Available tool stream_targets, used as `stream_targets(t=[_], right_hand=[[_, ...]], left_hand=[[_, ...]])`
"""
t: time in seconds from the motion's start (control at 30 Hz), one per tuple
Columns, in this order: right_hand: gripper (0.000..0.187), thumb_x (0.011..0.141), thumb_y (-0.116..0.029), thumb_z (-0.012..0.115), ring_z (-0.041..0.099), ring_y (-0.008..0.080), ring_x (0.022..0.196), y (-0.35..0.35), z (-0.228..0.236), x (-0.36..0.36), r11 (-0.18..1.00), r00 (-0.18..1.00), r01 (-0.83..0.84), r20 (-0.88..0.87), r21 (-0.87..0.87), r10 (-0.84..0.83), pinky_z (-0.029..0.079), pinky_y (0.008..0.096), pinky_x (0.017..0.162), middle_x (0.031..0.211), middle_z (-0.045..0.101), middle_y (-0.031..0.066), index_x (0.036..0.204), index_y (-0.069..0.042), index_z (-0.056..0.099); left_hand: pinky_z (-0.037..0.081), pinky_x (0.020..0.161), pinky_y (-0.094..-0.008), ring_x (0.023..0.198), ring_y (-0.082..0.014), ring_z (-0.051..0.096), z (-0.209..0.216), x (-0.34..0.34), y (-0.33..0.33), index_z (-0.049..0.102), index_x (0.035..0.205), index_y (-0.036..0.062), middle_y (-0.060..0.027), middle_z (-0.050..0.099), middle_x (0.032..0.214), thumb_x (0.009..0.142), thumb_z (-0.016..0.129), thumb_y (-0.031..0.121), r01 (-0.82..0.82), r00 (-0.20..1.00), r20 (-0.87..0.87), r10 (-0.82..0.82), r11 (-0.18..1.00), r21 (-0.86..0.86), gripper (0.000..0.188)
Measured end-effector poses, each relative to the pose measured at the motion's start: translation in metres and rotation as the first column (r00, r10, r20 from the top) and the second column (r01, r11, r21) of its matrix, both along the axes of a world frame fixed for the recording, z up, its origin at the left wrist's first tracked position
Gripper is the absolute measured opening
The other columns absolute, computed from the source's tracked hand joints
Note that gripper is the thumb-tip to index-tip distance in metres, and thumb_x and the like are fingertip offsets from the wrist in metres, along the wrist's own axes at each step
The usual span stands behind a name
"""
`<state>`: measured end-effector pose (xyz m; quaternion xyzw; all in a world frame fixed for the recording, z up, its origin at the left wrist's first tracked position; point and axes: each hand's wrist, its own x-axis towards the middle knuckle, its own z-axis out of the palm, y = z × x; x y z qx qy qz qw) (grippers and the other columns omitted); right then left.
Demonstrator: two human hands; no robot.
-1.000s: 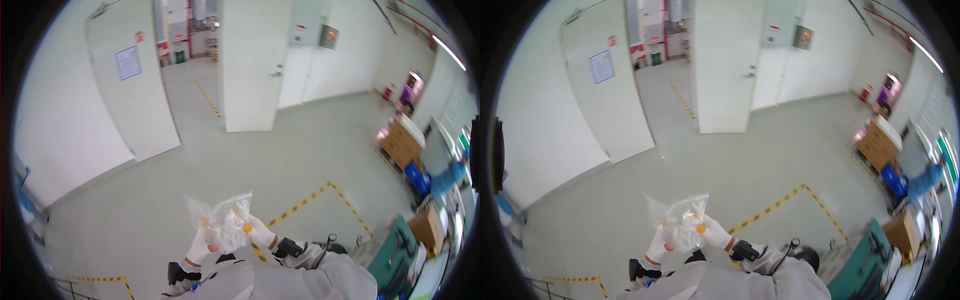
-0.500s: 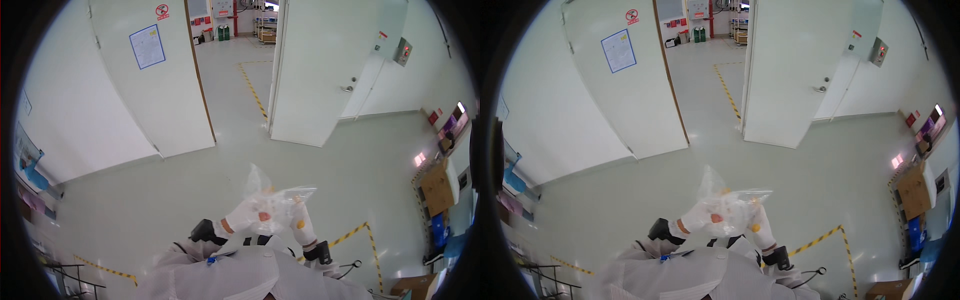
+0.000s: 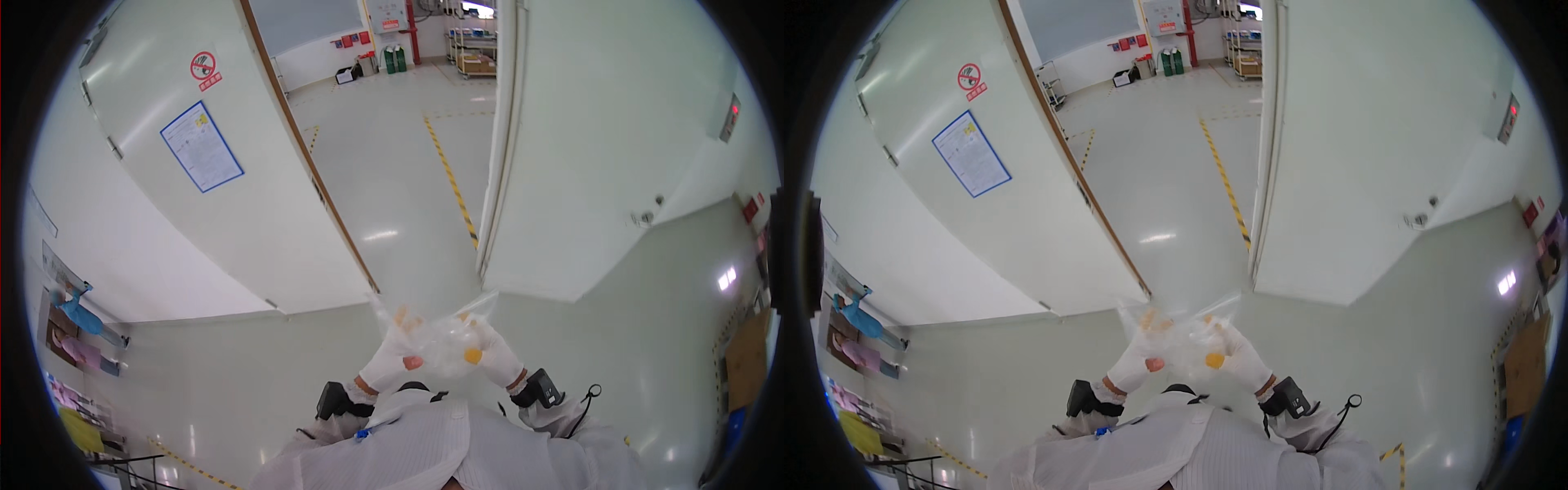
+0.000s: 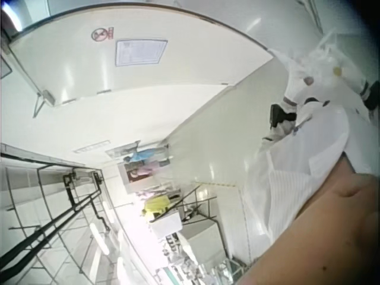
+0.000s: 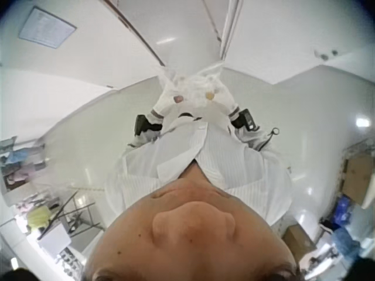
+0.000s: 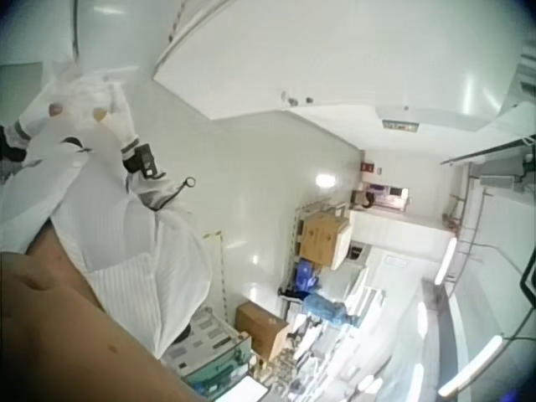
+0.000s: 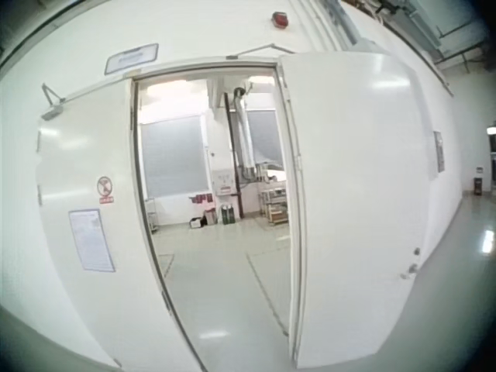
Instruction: The person is placing small white medical or industrial components into a plastic bag, sealing it, and then walking to a different station to organize items in bins.
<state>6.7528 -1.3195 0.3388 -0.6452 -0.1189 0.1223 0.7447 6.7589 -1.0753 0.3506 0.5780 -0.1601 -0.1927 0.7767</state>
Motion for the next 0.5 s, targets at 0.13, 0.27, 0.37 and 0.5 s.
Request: stream_targets(t=[0.13,0.27,0.37,0.5], right_hand=[[0.072,0.081,-0.011,0.078,0.052,0.0173,0.123,0.015,-0.006,0.095,0.986,0.998,-0.067,0.011,0.153,0.066,0.043,0.0324,0.103,0.131,0.056,0.0068,0.142,-0.003,0.04],[0.085,0.081,-0.017,0.078,0.051,0.0211,0.126,0.026,-0.055,0.216,0.988,0.994,-0.082,0.055,-0.132,0.09,0.04,0.0354,0.108,0.139,0.05,0.0113,0.148,-0.001,0.029],[0.073,0.085,-0.018,0.073,0.051,0.0221,0.126,0.008,-0.065,0.294,0.994,0.964,0.007,-0.264,0.107,0.021,0.042,0.0355,0.107,0.139,0.05,0.0131,0.145,0.0,0.035],[0.06,0.09,-0.013,0.065,0.052,0.0211,0.125,-0.016,-0.091,0.412,0.985,0.991,0.06,0.125,-0.163,-0.04,0.047,0.0333,0.1,0.136,0.052,0.0122,0.142,0.001,0.038]], left_hand=[[0.038,0.11,-0.036,0.13,-0.0206,0.045,-0.041,0.088,-0.003,0.032,0.15,0.0061,-0.009,0.047,0.142,0.08,0.078,0.027,0.079,0.978,-0.178,-0.104,0.987,-0.141,0.086],[0.041,0.107,-0.0352,0.127,-0.0214,0.049,-0.071,0.219,-0.019,0.036,0.148,0.0037,-0.0108,0.054,0.137,0.08,0.074,0.01,0.086,0.959,-0.275,-0.075,0.996,0.027,0.078],[0.044,0.104,-0.0346,0.12,-0.02,0.054,-0.057,0.33,-0.027,0.043,0.142,0.0014,-0.0106,0.057,0.133,0.082,0.073,0.011,0.164,0.957,-0.258,-0.136,0.982,0.094,0.068],[0.045,0.102,-0.0332,0.119,-0.0186,0.056,-0.027,0.465,-0.048,0.048,0.14,0.0032,-0.0096,0.058,0.133,0.086,0.072,0.018,0.131,0.991,0.004,-0.137,0.957,0.258,0.062]])
